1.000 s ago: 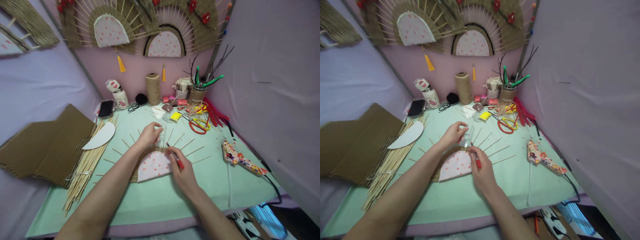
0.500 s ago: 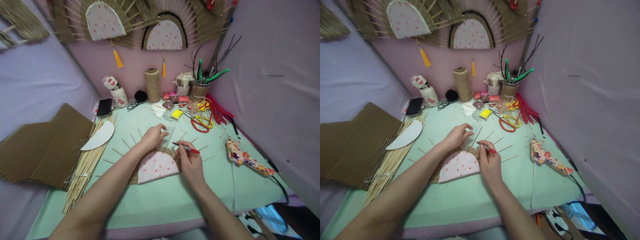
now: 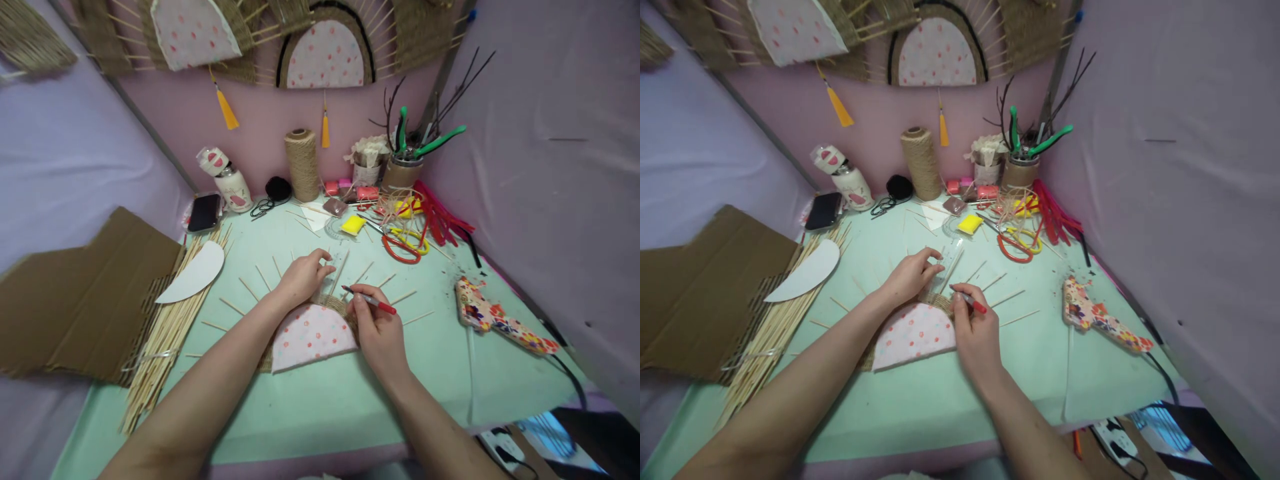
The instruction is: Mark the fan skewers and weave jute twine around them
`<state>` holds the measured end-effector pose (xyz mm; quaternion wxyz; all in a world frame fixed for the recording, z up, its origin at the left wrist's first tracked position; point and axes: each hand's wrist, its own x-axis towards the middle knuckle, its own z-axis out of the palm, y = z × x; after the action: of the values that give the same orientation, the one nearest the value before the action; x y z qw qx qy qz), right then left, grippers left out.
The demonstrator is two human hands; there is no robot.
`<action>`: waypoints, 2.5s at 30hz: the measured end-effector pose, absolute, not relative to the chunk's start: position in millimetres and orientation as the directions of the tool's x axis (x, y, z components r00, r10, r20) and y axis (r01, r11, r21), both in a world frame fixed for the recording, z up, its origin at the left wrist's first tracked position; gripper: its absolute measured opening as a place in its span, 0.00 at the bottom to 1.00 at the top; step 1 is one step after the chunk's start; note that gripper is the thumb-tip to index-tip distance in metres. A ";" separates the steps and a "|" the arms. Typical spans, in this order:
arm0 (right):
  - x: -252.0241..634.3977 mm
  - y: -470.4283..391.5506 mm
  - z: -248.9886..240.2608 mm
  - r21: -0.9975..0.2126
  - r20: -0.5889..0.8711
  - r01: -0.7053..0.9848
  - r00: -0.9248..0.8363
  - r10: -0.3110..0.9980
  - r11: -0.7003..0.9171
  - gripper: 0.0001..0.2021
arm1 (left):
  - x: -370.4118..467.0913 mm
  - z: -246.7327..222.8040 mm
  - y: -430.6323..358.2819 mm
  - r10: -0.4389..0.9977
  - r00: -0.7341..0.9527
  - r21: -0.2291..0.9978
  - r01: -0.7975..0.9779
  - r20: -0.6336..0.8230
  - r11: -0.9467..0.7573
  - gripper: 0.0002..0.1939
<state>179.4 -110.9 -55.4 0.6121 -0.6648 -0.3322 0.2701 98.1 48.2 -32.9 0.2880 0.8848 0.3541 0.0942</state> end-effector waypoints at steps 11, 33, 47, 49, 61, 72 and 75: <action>179.2 -109.7 -54.0 -0.997 0.045 0.083 0.644 0.764 -0.010 0.13 | 100.5 -35.0 49.8 0.677 0.734 0.550 0.588 -0.056 -0.593 0.14; 185.1 -96.4 -53.9 -0.973 0.077 0.208 0.707 0.703 -0.104 0.16 | 101.7 -37.4 50.8 0.681 0.726 0.466 0.636 -0.092 -0.615 0.16; 184.3 -94.4 -58.1 -0.973 0.079 0.210 0.703 0.707 -0.100 0.19 | 100.4 -32.6 48.1 0.679 0.730 0.406 0.645 -0.078 -0.647 0.17; 183.9 -94.6 -57.1 -0.972 0.079 0.211 0.703 0.707 -0.101 0.19 | 100.2 -32.4 48.1 0.678 0.731 0.415 0.643 -0.081 -0.644 0.17; 184.4 -93.4 -58.9 -0.970 0.086 0.222 0.700 0.709 -0.101 0.19 | 100.8 -30.6 47.0 0.684 0.723 0.424 0.652 -0.098 -0.629 0.17; 184.3 -94.0 -57.6 -0.968 0.099 0.232 0.699 0.709 -0.093 0.18 | 100.9 -35.2 49.3 0.678 0.730 0.428 0.643 -0.092 -0.635 0.17; 183.9 -94.5 -58.0 -0.974 0.080 0.206 0.696 0.714 -0.092 0.19 | 101.4 -35.1 49.5 0.675 0.733 0.433 0.639 -0.090 -0.636 0.17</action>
<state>183.9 -94.5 -58.0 0.5898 -0.7071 -0.3254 0.2152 101.4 49.5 -35.1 0.2234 0.9035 0.3635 0.0398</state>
